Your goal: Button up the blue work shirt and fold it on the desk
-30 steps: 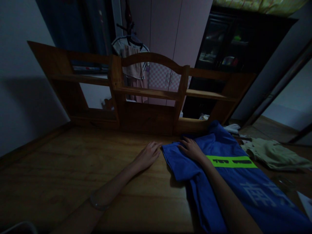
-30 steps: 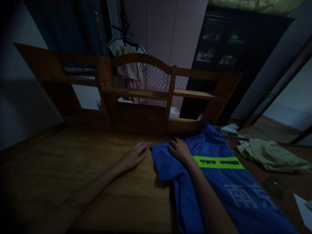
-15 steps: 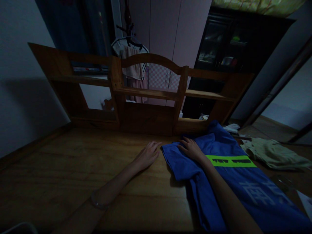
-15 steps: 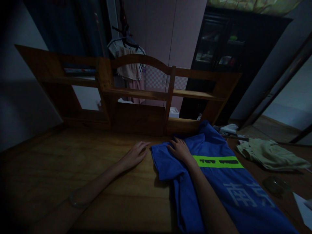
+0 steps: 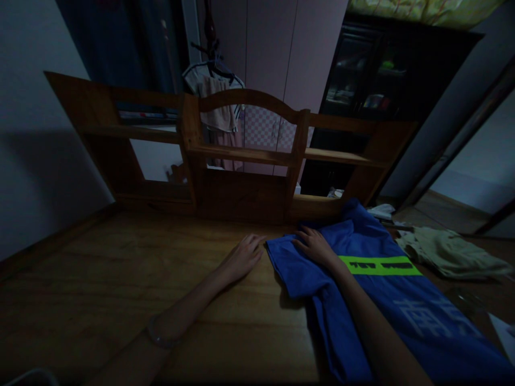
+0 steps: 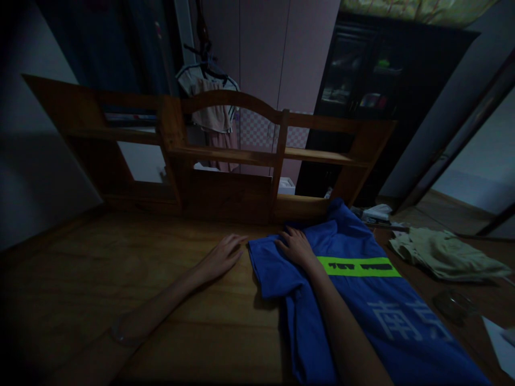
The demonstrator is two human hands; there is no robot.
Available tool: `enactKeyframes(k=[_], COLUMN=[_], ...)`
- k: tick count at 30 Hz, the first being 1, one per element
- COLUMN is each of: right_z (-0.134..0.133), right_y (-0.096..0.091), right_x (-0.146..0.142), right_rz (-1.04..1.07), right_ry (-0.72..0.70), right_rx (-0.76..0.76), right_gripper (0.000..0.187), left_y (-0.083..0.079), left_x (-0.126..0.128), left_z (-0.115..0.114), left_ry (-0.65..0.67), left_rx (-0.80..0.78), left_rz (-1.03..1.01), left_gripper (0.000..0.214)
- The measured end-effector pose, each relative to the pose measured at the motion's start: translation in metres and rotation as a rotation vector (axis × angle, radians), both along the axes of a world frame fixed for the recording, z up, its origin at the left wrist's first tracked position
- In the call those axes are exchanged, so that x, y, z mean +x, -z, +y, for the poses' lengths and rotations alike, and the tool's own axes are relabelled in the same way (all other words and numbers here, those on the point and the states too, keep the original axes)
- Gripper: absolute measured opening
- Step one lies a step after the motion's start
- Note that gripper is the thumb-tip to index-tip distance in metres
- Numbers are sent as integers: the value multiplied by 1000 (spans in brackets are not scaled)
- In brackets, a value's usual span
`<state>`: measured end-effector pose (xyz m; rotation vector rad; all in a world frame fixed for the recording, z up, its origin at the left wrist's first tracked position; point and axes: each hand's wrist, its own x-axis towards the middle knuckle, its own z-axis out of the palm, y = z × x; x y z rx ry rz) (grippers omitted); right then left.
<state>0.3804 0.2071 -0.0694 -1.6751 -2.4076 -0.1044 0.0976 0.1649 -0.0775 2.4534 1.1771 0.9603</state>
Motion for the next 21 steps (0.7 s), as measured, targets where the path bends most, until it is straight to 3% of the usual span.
enactKeyframes(k=[21], right_z=[0], right_y=[0], right_x=[0], right_rz=[-16], right_ry=[-8], right_rx=[2], right_gripper=[52], left_y=[-3], left_x=[1], left_z=[-2], left_ry=[-6], left_rx=[-24], left_rz=[4], left_gripper=[40])
